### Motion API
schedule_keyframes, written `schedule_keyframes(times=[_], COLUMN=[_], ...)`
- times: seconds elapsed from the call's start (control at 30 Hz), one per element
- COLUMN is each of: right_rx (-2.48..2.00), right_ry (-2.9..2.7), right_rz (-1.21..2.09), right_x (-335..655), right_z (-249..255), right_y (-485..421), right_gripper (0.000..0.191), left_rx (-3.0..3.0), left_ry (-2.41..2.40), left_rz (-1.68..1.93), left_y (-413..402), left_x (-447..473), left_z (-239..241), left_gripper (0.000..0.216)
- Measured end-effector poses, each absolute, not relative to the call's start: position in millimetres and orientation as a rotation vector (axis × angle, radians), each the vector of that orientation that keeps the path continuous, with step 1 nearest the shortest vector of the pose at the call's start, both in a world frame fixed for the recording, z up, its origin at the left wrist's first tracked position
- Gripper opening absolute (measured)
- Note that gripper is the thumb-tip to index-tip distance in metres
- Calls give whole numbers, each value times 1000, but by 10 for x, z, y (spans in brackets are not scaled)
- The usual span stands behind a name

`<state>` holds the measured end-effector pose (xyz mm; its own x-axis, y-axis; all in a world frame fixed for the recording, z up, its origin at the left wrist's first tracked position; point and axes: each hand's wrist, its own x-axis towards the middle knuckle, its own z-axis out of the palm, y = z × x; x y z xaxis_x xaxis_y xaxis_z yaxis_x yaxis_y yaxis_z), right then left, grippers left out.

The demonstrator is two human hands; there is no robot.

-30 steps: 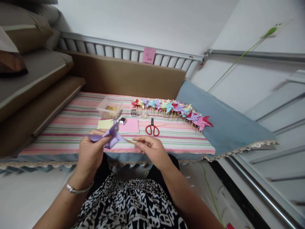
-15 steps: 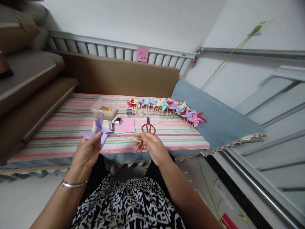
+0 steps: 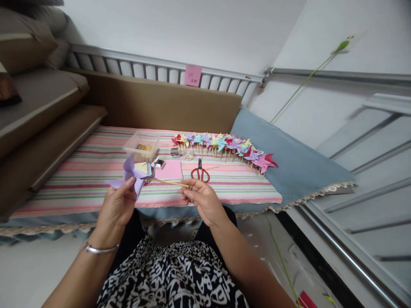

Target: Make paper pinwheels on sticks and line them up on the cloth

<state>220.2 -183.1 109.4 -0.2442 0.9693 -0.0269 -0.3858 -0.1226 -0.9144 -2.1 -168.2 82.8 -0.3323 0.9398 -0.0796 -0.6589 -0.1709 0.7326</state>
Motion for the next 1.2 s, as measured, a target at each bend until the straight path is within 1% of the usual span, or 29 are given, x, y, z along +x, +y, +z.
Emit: schedule_keyframes(times=[0.2,0.37,0.5,0.67,0.83,1.03,1.2], right_rx=[-725,-711,-739,-785,-787,-747,-813], right_ry=[-846,-851,-879,-988,-1111,-1130,-1173], right_rz=[1612,1560,1497,1394,1238,1116,1042], right_x=[2050,1949,1896,1872,1875,1868,1963], right_z=[1064,1057,1017,939,905,852,837], right_y=[-1822,-1810,-1791,-1753,-1742,-1725,-1643], right_gripper=[29,26,22,17,11,9,13], left_rx=[368,351,368,419,417,444,522], left_ry=[783,718,733,705,709,706,719], left_rz=[1792,1733,1650,1612,1598,1602,1577], left_y=[-1684,-1703,-1720,-1751,-1757,-1812,-1855], left_x=[38,114,184,285,328,370,355], left_z=[844,845,802,784,762,833,854], left_gripper=[13,18,14,27,24,20,30])
